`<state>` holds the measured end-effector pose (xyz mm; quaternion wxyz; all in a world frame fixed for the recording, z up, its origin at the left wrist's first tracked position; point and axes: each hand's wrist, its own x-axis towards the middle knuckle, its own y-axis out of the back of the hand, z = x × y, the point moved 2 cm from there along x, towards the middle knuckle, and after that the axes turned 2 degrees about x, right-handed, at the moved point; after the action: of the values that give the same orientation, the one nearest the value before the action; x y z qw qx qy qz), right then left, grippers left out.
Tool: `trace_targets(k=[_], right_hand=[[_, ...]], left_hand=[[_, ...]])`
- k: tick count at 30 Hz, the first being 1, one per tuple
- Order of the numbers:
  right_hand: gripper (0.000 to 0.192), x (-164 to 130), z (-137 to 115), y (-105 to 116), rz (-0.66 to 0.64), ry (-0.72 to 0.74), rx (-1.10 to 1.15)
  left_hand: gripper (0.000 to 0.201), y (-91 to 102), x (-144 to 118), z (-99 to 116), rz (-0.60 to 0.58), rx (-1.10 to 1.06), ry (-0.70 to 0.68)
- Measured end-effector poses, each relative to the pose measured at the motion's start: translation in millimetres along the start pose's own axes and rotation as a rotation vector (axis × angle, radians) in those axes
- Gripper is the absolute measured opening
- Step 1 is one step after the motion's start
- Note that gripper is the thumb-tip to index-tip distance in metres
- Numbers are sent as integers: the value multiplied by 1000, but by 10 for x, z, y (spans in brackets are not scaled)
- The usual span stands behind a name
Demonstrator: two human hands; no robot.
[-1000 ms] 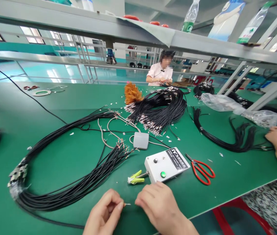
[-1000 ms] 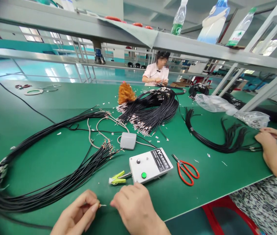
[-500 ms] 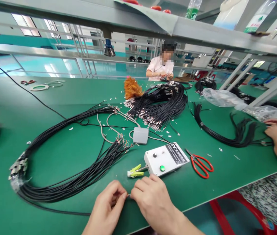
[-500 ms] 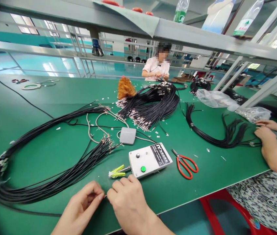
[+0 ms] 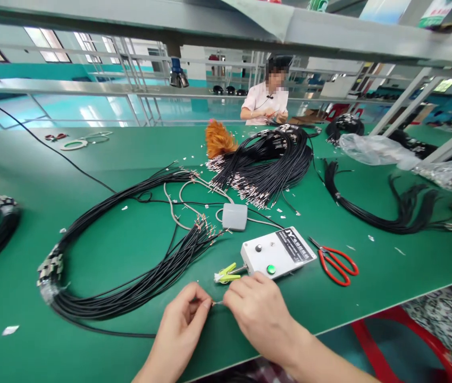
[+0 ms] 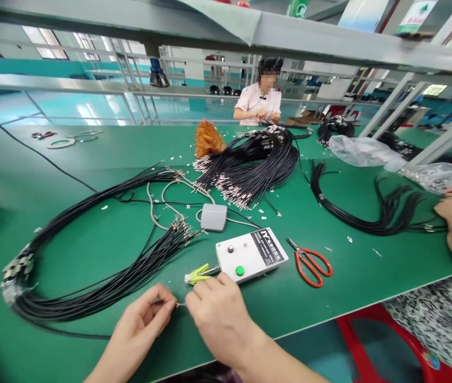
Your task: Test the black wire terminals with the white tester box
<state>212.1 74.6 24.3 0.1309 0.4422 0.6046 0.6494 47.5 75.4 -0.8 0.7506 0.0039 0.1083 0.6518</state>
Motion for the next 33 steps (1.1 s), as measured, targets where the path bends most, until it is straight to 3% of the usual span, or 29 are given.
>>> trace_targets(k=[3, 6, 10, 16, 28, 33], right_hand=[[13, 65, 212, 81, -11, -78, -66], [29, 177, 315, 10, -120, -91, -140], [10, 300, 345, -141, -219, -70, -174], [15, 344, 372, -133, -247, -69, -163], [11, 337, 358, -128, -267, -66, -161], [20, 337, 325, -128, -264, -65, -168]], left_hand=[[30, 2, 61, 34, 6, -26, 44], [33, -6, 123, 59, 10, -37, 81], [35, -8, 190, 43, 65, -21, 84], [31, -34, 254, -15, 147, 14, 23], [26, -114, 309, -109, 159, 97, -35], [27, -106, 308, -146, 171, 121, -55]])
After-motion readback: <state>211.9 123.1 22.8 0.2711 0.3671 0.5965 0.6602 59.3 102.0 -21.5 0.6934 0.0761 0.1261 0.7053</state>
